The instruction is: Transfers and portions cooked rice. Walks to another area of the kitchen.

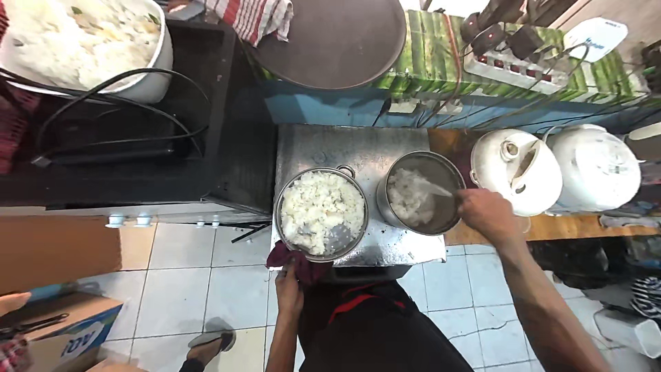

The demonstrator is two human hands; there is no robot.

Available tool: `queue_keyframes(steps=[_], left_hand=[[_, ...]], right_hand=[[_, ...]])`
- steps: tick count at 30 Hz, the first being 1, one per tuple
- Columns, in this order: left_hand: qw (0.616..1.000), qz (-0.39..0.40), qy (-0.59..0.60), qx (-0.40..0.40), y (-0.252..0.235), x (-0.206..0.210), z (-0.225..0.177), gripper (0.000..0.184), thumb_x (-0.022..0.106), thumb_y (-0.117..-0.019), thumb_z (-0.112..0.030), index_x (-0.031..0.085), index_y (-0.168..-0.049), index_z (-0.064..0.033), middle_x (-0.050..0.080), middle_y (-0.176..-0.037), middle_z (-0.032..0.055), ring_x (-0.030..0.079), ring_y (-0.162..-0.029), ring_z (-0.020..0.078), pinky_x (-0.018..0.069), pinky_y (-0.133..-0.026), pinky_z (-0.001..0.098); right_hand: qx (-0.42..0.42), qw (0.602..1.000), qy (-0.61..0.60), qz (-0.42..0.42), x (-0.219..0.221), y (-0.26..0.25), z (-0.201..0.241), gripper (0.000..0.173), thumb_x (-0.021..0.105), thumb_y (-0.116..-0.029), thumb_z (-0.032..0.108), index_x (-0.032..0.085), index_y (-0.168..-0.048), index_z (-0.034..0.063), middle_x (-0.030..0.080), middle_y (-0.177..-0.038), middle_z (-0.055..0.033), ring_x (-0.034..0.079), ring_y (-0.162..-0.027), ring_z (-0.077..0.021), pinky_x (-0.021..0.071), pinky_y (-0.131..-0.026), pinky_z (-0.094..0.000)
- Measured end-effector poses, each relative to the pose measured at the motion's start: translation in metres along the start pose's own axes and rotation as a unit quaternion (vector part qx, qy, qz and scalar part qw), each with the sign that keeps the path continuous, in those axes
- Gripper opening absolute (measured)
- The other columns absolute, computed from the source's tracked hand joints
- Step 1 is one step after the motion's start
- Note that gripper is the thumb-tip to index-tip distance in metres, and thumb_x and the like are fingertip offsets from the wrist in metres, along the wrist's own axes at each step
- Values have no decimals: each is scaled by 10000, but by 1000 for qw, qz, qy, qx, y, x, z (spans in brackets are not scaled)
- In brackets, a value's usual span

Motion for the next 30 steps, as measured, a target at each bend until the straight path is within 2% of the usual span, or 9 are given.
queue_keyframes(steps=[3,6,9,12,15,19,21,24,30], left_hand=[[1000,4,-14,0,0,-1,0,266,501,-1084,-219,659,-1092,-5,715,-919,93,699,-831,177,610,-767,386],[999,6,-34,-7,0,0,-3,266,500,-1083,-213,652,-1126,1,716,-941,102,701,-841,186,609,-771,398],[999,9,-45,-2,1,0,-6,271,487,-1087,-210,646,-1135,4,711,-941,103,698,-836,190,608,-770,404],[1000,16,-21,8,-1,-3,-2,257,509,-1078,-197,660,-1111,8,718,-942,114,702,-851,204,607,-789,411],[999,33,-22,0,-3,-2,-4,259,524,-1072,-199,642,-1165,12,718,-994,136,707,-891,228,610,-814,440],[996,51,-63,27,0,-2,-9,242,574,-1044,-168,638,-1179,22,721,-1000,139,711,-892,226,615,-815,428],[993,61,-90,42,2,-1,-11,233,588,-1030,-157,654,-1165,21,724,-990,139,712,-881,226,616,-810,426],[986,63,-139,72,4,1,-17,198,610,-1001,-142,682,-1118,1,725,-962,117,704,-858,206,610,-783,408],[967,84,-180,163,1,3,-34,147,616,-988,-102,713,-1051,-10,728,-925,89,699,-848,182,599,-786,385]], right_hand=[[-44,997,23,56,36,-10,7,241,570,-997,198,712,-1103,35,690,-1142,-257,647,-1099,-489,498,-826,-719],[-80,995,52,39,8,1,-2,185,608,-976,220,736,-1012,91,718,-1018,-212,681,-992,-460,517,-749,-696],[-85,993,58,60,0,8,0,207,610,-966,236,750,-1097,156,722,-1088,-193,670,-1047,-458,515,-778,-703],[-79,993,27,88,45,-15,4,255,603,-981,265,737,-1162,144,699,-1176,-232,638,-1124,-502,488,-843,-755],[-71,997,9,28,33,-3,-3,227,615,-970,244,729,-1103,99,707,-1059,-264,666,-1018,-515,499,-783,-753],[-128,987,-11,-94,-12,48,-2,316,453,-1063,296,656,-1184,86,690,-847,-225,692,-803,-474,527,-662,-674],[-175,979,-43,-99,-17,69,21,322,437,-1068,291,635,-1205,76,679,-804,-193,689,-749,-433,538,-652,-638],[-254,963,-82,-39,-1,81,81,316,452,-1071,251,618,-1270,69,699,-1022,-186,703,-910,-392,570,-786,-610],[-299,952,-60,19,13,41,205,423,503,-1034,182,570,-1446,254,664,-1140,-233,678,-956,-434,555,-766,-618]])
Point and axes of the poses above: each hand's wrist, its own y-axis away from the middle knuckle, its own x-axis out of the palm, z = x × y, the point moved 3 cm from there along -y, towards the middle knuckle
